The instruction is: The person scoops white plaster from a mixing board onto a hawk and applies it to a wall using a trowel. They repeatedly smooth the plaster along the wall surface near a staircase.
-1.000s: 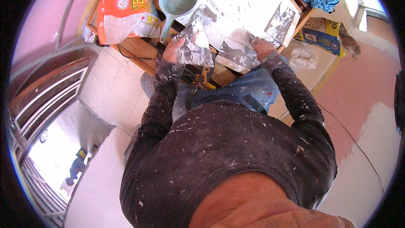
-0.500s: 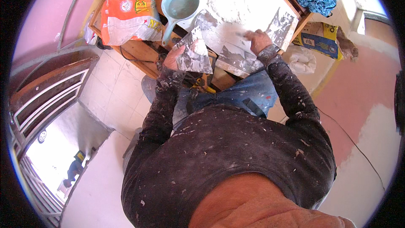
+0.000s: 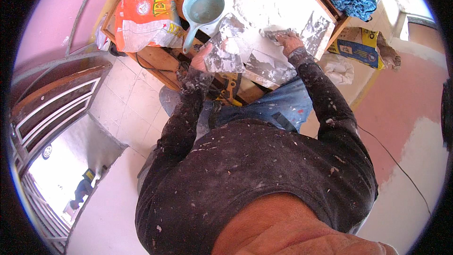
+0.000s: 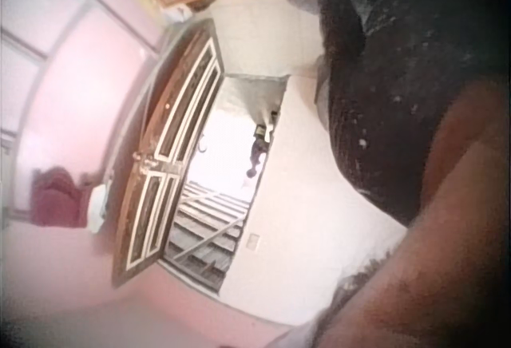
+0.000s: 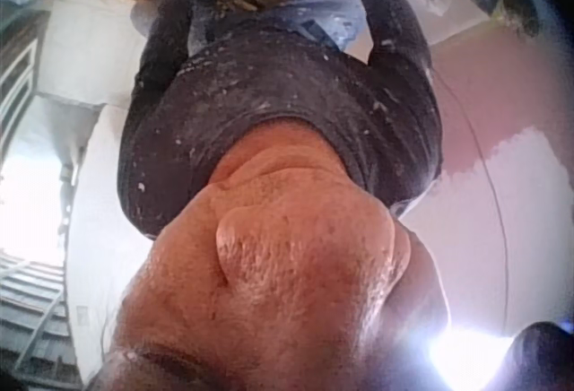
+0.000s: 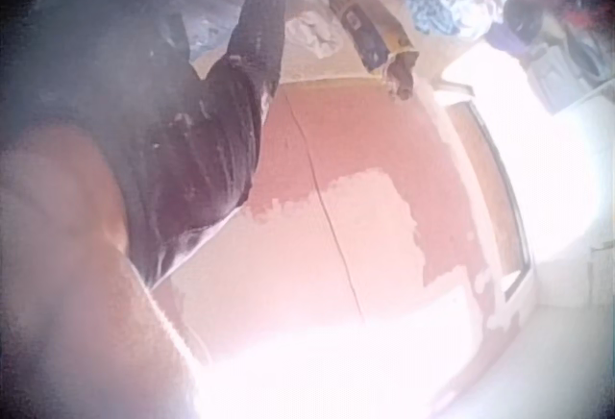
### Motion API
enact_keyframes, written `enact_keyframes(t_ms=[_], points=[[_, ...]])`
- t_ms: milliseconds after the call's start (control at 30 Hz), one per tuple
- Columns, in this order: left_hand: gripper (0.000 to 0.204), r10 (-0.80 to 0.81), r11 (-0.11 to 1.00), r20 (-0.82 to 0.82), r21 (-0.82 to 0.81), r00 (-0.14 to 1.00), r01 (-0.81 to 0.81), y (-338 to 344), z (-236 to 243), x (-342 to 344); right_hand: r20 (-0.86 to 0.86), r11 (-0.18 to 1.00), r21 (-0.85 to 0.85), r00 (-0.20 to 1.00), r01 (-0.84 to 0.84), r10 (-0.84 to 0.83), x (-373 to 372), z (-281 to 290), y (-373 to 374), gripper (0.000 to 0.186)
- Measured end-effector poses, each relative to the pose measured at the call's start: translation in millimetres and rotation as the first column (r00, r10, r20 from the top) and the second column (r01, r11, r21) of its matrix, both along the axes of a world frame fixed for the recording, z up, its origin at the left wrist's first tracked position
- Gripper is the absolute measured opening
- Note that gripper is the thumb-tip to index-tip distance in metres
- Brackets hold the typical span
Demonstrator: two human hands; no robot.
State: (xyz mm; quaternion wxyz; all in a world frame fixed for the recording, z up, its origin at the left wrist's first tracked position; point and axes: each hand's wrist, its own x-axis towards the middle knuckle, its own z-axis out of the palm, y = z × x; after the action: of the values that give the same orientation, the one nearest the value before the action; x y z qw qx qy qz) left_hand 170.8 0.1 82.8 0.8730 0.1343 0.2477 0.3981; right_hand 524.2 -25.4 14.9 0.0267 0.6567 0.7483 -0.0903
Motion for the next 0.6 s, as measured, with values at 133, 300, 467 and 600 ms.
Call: enact_keyframes(t_ms=[133, 300, 467, 600], points=[[0.053, -0.088, 0.995, 0.085, -0.036, 0.992, 0.092, 19, -32, 15, -0.191, 0.99, -0.109, 0.975, 0.093, -0.113, 6, 66, 3, 0.041], [0.047, -0.164, 0.966, 0.118, -0.182, 0.979, 0.184, 55, -62, 62, -0.848, 0.949, 0.035, 0.512, 0.313, -0.138, 25, 89, -13, 0.03], [0.045, -0.094, 0.992, 0.149, -0.068, 0.984, 0.105, 71, 18, 120, -0.968, 0.874, 0.216, 0.213, 0.435, 0.133, -22, 125, -12, 0.032], [0.045, 0.015, 0.996, -0.083, -0.087, 0.996, -0.022, 75, 48, 131, -0.718, 0.781, 0.535, 0.66, 0.322, 0.22, -38, 94, -5, 0.048]])
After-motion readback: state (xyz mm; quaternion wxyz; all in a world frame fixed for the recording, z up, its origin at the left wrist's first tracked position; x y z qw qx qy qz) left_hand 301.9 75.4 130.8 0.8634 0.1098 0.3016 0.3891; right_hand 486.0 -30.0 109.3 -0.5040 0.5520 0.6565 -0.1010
